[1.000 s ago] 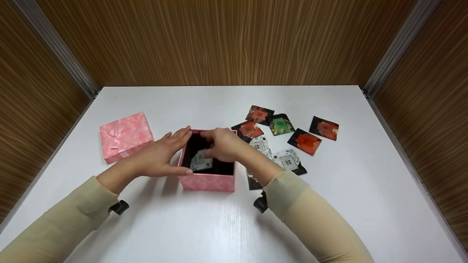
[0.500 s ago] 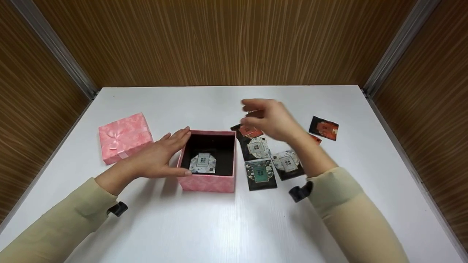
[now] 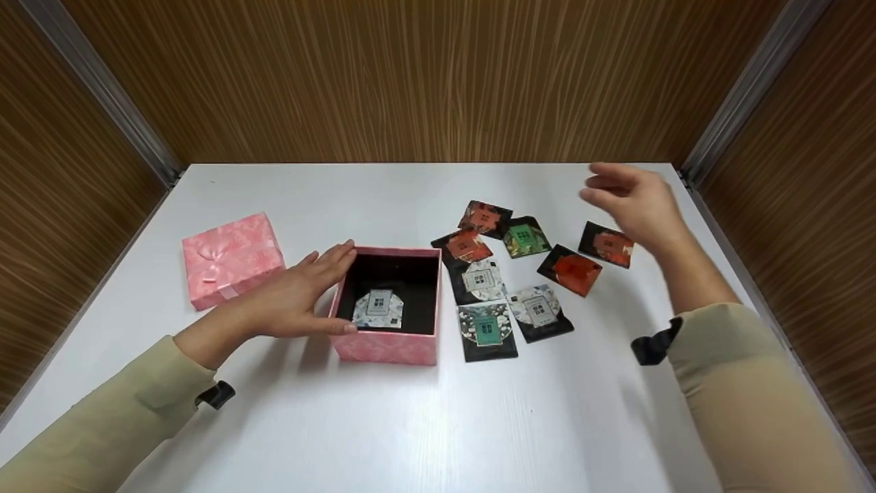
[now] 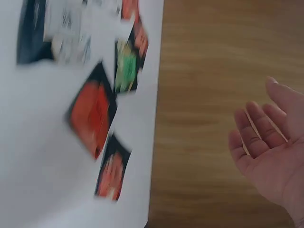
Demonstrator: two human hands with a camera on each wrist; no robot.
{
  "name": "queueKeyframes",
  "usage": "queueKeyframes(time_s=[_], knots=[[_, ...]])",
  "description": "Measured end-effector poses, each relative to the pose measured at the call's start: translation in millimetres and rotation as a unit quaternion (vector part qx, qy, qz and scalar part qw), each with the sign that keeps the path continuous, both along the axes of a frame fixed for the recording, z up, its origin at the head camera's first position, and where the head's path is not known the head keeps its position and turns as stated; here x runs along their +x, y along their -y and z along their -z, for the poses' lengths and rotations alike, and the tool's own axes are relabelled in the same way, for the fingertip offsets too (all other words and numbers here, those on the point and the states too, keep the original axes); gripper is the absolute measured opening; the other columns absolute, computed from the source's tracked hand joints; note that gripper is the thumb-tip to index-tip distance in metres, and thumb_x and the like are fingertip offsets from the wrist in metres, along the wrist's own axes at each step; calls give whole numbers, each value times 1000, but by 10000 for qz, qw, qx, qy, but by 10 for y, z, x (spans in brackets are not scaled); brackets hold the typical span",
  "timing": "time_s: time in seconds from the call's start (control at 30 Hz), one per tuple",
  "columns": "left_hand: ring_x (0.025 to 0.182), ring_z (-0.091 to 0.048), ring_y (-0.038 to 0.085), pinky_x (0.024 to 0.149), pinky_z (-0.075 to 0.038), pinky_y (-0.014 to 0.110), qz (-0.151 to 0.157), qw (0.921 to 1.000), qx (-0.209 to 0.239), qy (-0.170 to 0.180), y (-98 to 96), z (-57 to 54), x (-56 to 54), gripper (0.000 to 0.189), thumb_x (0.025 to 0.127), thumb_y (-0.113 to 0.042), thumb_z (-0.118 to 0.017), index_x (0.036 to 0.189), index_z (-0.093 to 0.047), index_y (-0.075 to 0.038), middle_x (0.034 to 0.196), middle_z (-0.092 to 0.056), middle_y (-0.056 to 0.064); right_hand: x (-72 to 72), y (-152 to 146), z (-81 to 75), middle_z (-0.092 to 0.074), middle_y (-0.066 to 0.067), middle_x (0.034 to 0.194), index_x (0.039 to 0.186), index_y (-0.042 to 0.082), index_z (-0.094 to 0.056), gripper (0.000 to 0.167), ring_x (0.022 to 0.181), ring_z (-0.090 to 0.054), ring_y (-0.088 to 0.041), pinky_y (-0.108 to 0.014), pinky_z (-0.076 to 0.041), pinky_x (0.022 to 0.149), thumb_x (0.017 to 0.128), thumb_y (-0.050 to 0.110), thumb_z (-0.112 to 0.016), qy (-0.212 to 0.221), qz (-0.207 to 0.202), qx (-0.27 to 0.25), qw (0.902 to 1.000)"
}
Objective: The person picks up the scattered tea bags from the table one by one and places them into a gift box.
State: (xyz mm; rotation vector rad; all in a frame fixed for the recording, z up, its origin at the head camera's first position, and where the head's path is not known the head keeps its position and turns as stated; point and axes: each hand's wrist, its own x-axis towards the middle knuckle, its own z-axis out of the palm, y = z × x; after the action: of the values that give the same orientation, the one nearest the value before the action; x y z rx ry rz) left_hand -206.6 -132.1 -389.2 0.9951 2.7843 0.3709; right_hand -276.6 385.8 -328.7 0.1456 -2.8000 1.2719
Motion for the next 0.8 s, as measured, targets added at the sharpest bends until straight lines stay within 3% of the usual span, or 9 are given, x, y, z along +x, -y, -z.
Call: queueKeyframes(time_s=[0.2,0.37,0.47,0.6,0.7,0.8], knots=[[164,-7,27,130,-9,51,-10,10000,-10,-5,11,1,-2,124,88,-87,-54,170,-10,-5,178,-5,10,-106,-356,162,-69,25,118,155,21,-57,62,107,-60,7,-7,-47,87,100,45,-73,205,251,-225,9992],[163,-6,25,130,-8,49,-8,10000,-21,8,6,8,-6,123,89,-86,-55,170,-9,-5,178,-4,10,-176,-542,406,-64,28,119,158,18,-54,66,109,-59,8,-13,-48,97,100,46,-72,523,395,-406,9970],[163,-7,26,130,-8,50,-20,10000,35,20,11,17,-4,123,89,-85,-55,170,-10,-4,178,-5,10,-222,-616,563,-61,15,136,161,18,-50,72,121,-54,1,-28,-43,112,100,52,-69,778,498,-392,9950],[163,-7,25,131,-9,50,-45,9999,83,42,16,29,-1,123,89,-84,-56,170,-10,-5,178,-6,11,-284,-697,744,-41,-10,165,165,19,-43,83,145,-38,-24,-53,-31,124,98,62,-66,1165,697,-421,9898],[163,-7,25,130,-9,50,-52,9999,74,49,12,28,-2,123,89,-85,-55,170,-9,-5,178,-5,10,-306,-761,868,-25,-19,173,166,21,-39,87,156,-21,-39,-59,-25,125,96,67,-65,1422,903,-478,9845],[163,-7,25,131,-9,49,-26,10000,64,31,-2,20,-5,122,89,-85,-55,170,-9,-6,178,-5,10,-296,-831,973,-13,-19,176,167,26,-38,90,159,-9,-45,-63,-20,126,94,70,-65,1657,1118,-579,9781]])
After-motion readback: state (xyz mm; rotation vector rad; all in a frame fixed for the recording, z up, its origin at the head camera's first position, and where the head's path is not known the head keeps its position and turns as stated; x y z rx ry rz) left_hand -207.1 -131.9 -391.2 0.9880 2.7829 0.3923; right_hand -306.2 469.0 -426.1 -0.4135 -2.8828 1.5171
